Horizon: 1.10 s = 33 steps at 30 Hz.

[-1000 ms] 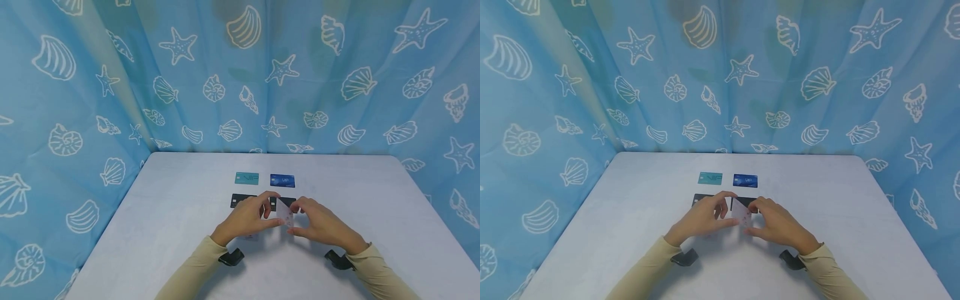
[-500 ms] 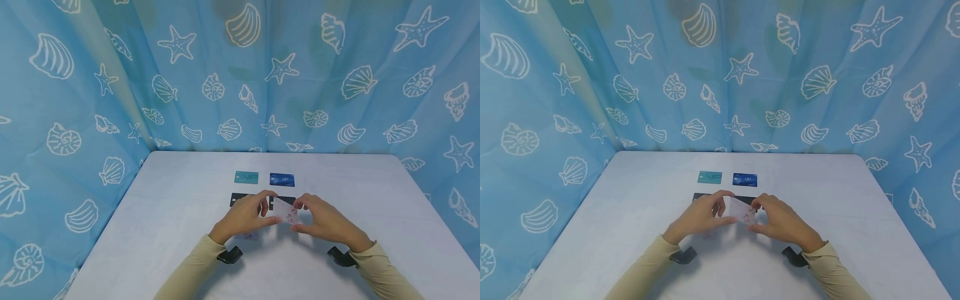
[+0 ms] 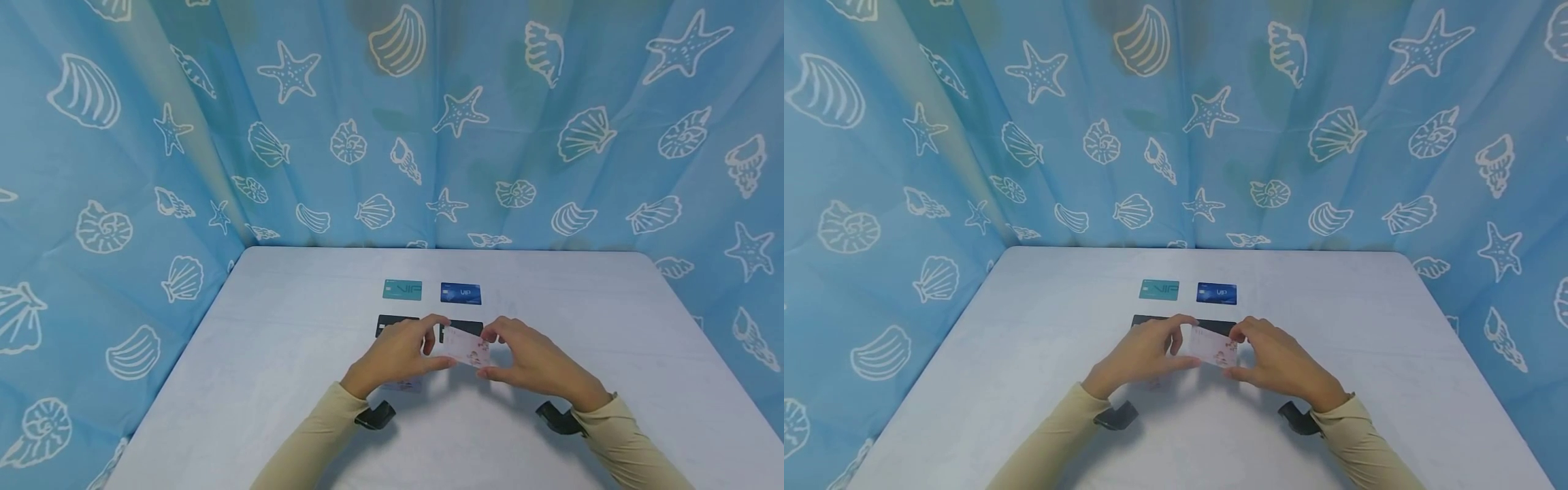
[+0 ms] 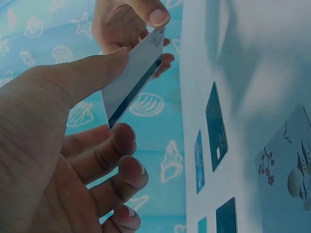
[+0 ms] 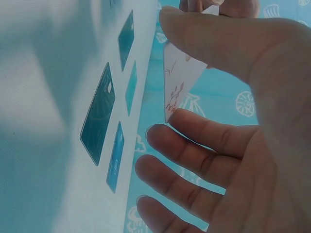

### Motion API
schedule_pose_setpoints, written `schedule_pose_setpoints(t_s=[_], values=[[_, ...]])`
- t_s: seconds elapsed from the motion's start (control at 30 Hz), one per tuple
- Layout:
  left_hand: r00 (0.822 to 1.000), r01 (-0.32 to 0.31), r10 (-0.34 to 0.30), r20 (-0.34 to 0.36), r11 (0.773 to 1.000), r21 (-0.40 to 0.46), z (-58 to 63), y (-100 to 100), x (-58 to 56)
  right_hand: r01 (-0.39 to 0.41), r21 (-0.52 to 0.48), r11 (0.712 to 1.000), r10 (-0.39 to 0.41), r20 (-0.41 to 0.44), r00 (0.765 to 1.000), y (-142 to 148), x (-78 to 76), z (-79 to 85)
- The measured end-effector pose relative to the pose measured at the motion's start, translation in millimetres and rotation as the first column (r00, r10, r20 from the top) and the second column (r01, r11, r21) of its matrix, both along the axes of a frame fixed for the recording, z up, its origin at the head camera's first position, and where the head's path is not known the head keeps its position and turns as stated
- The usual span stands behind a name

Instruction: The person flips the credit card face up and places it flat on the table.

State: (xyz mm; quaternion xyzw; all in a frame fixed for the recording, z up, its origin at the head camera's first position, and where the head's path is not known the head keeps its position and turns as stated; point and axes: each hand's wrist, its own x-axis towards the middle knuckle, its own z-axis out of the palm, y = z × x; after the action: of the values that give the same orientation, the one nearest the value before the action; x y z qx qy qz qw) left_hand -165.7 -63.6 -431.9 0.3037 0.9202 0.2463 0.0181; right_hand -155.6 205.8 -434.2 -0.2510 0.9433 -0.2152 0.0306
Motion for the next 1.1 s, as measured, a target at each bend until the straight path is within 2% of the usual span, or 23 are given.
schedule_pose_setpoints(t_s=[0.73,0.87,1.1], values=[[0.999,-0.006,0.009,0.033,0.996,-0.088,1.8,3.8,1.6,-0.021,0.036,0.999,0.021,-0.005,1.0,0.0,0.7,-1.2],[0.999,0.002,0.002,0.041,0.995,-0.097,-0.1,3.5,0.9,-0.031,0.046,0.998,0.032,-0.023,0.999,1.3,0.3,-1.8],[0.999,0.024,-0.019,0.04,0.992,-0.127,-7.2,2.8,-0.6,-0.032,0.064,0.997,0.032,0.002,0.999,1.9,0.6,-3.0]])
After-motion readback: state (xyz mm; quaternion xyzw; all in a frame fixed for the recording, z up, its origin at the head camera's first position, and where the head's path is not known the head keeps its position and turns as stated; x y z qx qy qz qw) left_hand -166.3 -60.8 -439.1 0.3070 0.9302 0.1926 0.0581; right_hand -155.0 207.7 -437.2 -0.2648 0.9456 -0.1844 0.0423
